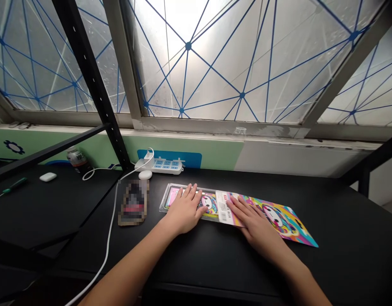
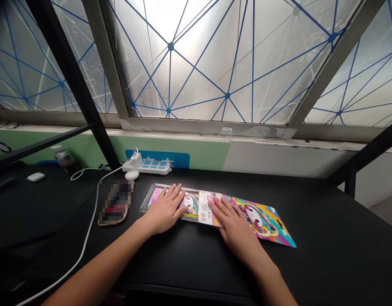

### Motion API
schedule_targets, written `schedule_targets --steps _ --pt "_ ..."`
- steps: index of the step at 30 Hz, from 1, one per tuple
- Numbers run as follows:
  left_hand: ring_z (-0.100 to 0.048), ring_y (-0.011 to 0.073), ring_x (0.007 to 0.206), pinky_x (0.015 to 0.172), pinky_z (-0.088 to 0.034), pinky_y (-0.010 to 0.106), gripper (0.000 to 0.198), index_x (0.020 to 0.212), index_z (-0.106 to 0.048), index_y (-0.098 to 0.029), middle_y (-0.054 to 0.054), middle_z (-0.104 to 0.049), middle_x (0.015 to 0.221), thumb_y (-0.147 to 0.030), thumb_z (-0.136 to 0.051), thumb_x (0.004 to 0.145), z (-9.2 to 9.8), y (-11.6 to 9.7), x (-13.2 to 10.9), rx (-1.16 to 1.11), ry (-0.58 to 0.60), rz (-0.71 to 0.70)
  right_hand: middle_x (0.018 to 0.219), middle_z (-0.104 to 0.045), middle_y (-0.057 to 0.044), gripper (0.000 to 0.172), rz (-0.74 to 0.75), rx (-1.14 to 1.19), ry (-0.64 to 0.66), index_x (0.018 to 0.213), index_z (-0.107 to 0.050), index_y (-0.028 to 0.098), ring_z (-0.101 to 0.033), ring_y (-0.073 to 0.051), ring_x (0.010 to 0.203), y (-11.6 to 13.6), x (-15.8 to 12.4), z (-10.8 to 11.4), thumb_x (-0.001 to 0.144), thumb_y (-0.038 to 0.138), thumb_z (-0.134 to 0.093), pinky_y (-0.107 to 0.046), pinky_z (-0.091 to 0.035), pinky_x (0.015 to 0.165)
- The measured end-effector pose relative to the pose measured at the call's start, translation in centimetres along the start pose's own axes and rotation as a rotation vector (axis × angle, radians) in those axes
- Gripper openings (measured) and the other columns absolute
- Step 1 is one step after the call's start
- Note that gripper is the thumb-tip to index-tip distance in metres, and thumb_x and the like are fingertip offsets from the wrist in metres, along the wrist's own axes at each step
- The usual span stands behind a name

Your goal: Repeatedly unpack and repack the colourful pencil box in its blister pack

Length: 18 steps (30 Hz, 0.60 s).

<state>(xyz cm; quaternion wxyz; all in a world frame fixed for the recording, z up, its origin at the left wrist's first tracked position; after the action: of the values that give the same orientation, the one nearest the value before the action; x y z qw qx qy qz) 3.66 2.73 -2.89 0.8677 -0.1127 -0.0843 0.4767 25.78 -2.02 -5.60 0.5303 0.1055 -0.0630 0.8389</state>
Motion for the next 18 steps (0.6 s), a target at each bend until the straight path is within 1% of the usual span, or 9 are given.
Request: schedule_targets --steps 4,6,7,8,10,12,14,16,18 --pt "-0.014 0.0291 0.152 0.121 -0.017 0.053 0.064 0.154 -0.033 -0.017 0.01 -0.02 0.164 -0.054 -0.026 0.103 0.5 1.3 1.9 -0.017 0.029 0.014 0.149 -0.052 -0.005 0.085 -0.13 -0.066 -0.169 0.158 -0.018 0.034 -0.047 -0.029 0.137 -4.4 -3.7 0.6 0.082 0.001 -0.034 -0.054 -0.047 0.104" --pt "-0.015 0.0311 0.152 0.121 -0.017 0.055 0.063 0.154 -0.034 -0.014 0.013 -0.022 0.163 -0.051 -0.028 0.103 0.5 1.7 2.9 -0.015 0.005 0.044 0.146 -0.054 -0.009 0.089 -0.24 -0.109 -0.29 0.159 -0.014 0.031 -0.05 -0.031 0.134 -4.7 -5.4 1.9 0.079 -0.001 -0.035 -0.056 -0.047 0.103" --pt "-0.016 0.0324 0.151 0.12 -0.017 0.056 0.063 0.153 -0.035 -0.012 0.014 -0.022 0.163 -0.049 -0.028 0.103 0.5 1.8 3.3 -0.012 -0.008 0.061 0.147 -0.053 -0.01 0.09 -0.277 -0.122 -0.34 0.16 -0.013 0.029 -0.05 -0.033 0.134 -4.0 -6.1 2.5 0.079 -0.001 -0.037 -0.057 -0.046 0.104" --pt "-0.016 0.0335 0.151 0.12 -0.017 0.057 0.063 0.153 -0.035 -0.01 0.016 -0.023 0.162 -0.048 -0.028 0.103 0.4 1.8 3.7 -0.01 -0.022 0.077 0.15 -0.049 -0.01 0.091 -0.292 -0.127 -0.373 0.16 -0.014 0.028 -0.048 -0.034 0.136 -2.8 -6.5 3.0 0.078 -0.001 -0.039 -0.057 -0.044 0.106" --pt "-0.017 0.0345 0.151 0.119 -0.018 0.058 0.062 0.152 -0.037 -0.008 0.018 -0.025 0.162 -0.046 -0.029 0.103 0.3 1.7 4.2 -0.005 -0.049 0.099 0.153 -0.046 -0.008 0.094 -0.189 -0.106 -0.363 0.16 -0.015 0.027 -0.047 -0.033 0.137 1.1 -6.5 2.9 0.074 -0.002 -0.04 -0.056 -0.043 0.108" --pt "-0.018 0.0341 0.151 0.119 -0.018 0.057 0.061 0.151 -0.038 -0.008 0.018 -0.026 0.161 -0.045 -0.03 0.103 0.2 1.6 4.3 0.001 -0.078 0.106 0.15 -0.049 -0.005 0.096 0.016 -0.063 -0.254 0.16 -0.016 0.025 -0.048 -0.032 0.136 6.2 -5.5 1.8 0.071 -0.002 -0.042 -0.05 -0.047 0.104" --pt "-0.02 0.0336 0.15 0.12 -0.018 0.056 0.058 0.149 -0.04 -0.008 0.019 -0.028 0.161 -0.043 -0.031 0.103 0.2 1.6 4.2 0.008 -0.108 0.106 0.149 -0.051 -0.003 0.091 0.217 -0.015 -0.125 0.157 -0.025 0.026 -0.053 -0.033 0.132 10.8 -4.0 0.5 0.073 0.002 -0.046 -0.045 -0.053 0.095" --pt "-0.023 0.034 0.149 0.12 -0.019 0.055 0.056 0.148 -0.043 -0.01 0.019 -0.03 0.16 -0.042 -0.034 0.103 0.3 1.5 3.9 0.009 -0.131 0.1 0.15 -0.049 -0.007 0.075 0.306 0.069 -0.006 0.153 -0.037 0.022 -0.051 -0.037 0.133 13.9 -1.8 -0.2 0.08 0.016 -0.056 -0.049 -0.051 0.099" --pt "-0.025 0.0357 0.149 0.119 -0.021 0.056 0.054 0.145 -0.045 -0.011 0.019 -0.033 0.159 -0.042 -0.036 0.103 0.3 1.5 3.7 0.003 -0.145 0.089 0.152 -0.047 -0.008 0.067 0.314 0.175 0.099 0.15 -0.041 0.022 -0.044 -0.037 0.138 15.4 1.0 -0.2 0.088 0.038 -0.061 -0.051 -0.043 0.108"
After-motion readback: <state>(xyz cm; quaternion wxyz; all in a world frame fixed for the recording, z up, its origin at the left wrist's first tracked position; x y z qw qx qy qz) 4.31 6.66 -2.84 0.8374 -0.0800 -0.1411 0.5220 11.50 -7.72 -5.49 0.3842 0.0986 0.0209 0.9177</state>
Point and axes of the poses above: each hand's wrist, its own x-axis towards the middle knuckle, its own z-axis out of the back of the hand, y = z × x, the point moved 6 cm from there along x, towards the middle knuckle
